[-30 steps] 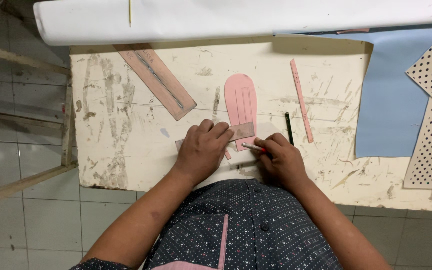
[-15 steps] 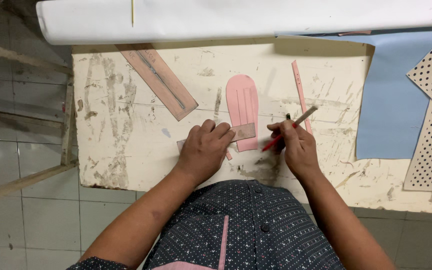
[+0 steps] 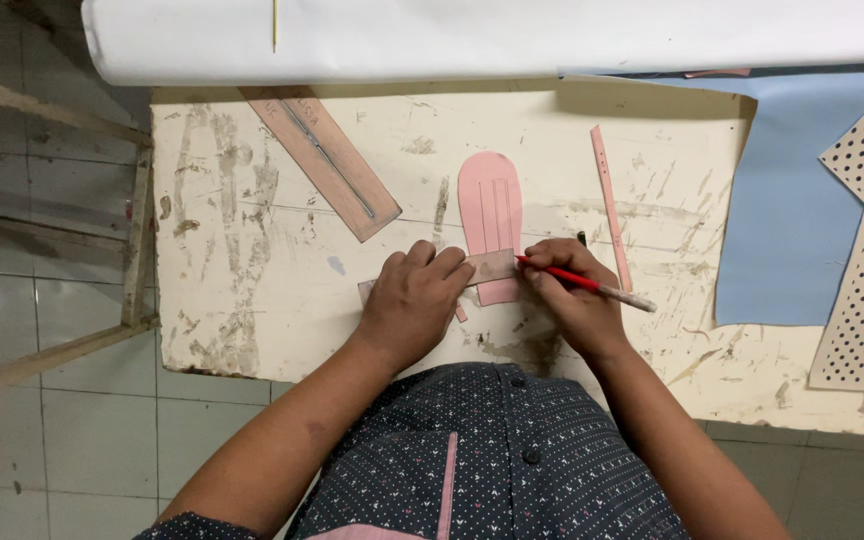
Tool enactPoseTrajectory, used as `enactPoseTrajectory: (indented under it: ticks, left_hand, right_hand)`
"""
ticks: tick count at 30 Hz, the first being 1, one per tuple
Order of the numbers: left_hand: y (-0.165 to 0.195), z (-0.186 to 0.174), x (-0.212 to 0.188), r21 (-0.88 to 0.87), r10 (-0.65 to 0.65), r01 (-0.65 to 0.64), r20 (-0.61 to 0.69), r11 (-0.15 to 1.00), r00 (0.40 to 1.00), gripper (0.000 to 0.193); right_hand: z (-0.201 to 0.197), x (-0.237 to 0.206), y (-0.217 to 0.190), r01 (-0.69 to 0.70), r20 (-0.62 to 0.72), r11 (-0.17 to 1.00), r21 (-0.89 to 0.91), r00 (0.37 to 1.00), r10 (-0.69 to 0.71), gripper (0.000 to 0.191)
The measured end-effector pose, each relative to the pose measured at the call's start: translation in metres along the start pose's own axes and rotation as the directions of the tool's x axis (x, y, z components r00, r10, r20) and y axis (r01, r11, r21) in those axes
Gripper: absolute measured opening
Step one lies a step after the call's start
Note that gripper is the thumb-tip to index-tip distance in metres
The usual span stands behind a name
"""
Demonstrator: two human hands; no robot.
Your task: The person searches through a cluttered drawer, then moves to a work table to measure and mark a pink paper template using a ruler and pencil. The person draws multiple parallel lines on the template.
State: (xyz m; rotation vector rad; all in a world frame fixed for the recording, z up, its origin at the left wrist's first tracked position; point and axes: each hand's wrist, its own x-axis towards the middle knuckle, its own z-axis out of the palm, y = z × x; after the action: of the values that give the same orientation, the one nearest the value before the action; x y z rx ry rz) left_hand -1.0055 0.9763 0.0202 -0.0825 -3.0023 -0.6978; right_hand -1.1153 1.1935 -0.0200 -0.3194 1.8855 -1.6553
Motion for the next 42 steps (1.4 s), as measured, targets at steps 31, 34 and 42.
enactPoseTrajectory:
  ticks: [31,34,42]
  left_hand:
    - [-0.003,0.004,0.0,0.01,-0.012,0.012,0.026,1.0,1.0,0.03]
    - [-0.003,0.005,0.0,0.021,-0.014,0.014,0.029,1.0,0.999,0.03]
    - [-0.003,0.005,0.0,0.01,-0.022,0.021,0.038,1.0,0.999,0.028]
  right_hand:
    - [0.013,0.011,-0.003,-0.071,-0.067,0.983,-0.171,0.996,0.06,0.015]
    - [0.012,0.012,-0.002,-0.137,-0.075,0.978,-0.155,0.989,0.126,0.016]
    - [0.012,0.012,-0.001,-0.098,-0.058,0.99,-0.106,0.994,0.092,0.015]
